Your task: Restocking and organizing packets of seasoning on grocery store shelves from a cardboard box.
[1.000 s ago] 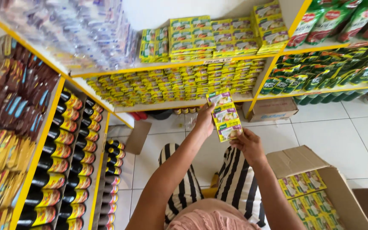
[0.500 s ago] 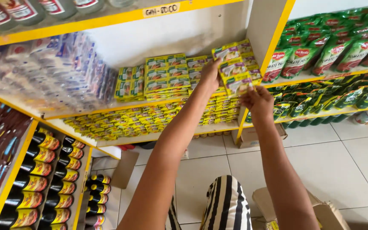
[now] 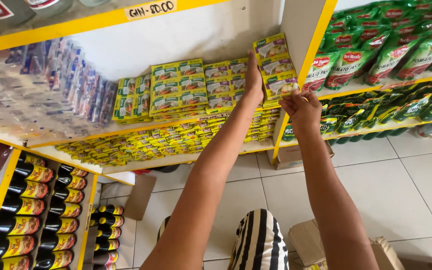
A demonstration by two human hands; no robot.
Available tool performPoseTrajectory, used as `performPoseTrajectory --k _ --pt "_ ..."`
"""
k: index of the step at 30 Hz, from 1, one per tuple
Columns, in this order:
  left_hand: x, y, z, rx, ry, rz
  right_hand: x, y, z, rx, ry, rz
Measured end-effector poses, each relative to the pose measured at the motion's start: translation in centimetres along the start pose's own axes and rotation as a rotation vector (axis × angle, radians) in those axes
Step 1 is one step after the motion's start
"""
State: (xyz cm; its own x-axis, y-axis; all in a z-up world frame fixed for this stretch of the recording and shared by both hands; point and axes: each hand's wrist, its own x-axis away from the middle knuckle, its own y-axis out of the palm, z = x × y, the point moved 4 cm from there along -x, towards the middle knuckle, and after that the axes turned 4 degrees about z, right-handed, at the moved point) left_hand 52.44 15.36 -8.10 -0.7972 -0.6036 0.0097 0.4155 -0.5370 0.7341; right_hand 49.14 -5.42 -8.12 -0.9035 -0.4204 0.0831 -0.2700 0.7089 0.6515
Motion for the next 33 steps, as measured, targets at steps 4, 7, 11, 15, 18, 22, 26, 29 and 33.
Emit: performPoseTrajectory --k 4,7,11,15,18,22,26,29,33 --pt "-0.6 0.1 0.7 -0.016 -0.062 -0.016 -1.3 0.6 0.5 -0.005 -0.024 0.010" --pt "-0.3 -0.4 1.2 -0.091 -0.025 -0.045 -1.5 0.4 1.0 -0.074 -0.014 0.002" --pt "3.1 -1.6 -0.2 -0.126 0.035 0.012 0.3 0.0 0.9 -0.152 0.030 -0.027" --pt "7.8 -2.8 -1.6 -0.418 0.311 0.191 2.6 -1.0 1.7 -0.168 0.071 -0.056" --pt "11.6 -1.2 -0.8 -0.496 0.363 0.128 4.8 -2.4 3.1 -0.164 0.118 -0.065" --pt "18.0 0.3 -0.3 -0.698 0.503 0.073 9.2 -4.7 3.8 -0.153 0.154 -0.049" --pt "26.7 -0.6 -4.8 -0.894 0.391 -0.012 15.9 -11.0 5.3 -0.123 0.165 0.032" --pt "31.7 -3.7 -12.5 -0.894 0.181 -0.213 21.4 -17.3 5.7 -0.096 0.171 0.158" --pt "38.8 -6.8 -21.5 -0.720 -0.171 -0.321 28.3 -25.6 5.0 -0.075 0.132 0.295"
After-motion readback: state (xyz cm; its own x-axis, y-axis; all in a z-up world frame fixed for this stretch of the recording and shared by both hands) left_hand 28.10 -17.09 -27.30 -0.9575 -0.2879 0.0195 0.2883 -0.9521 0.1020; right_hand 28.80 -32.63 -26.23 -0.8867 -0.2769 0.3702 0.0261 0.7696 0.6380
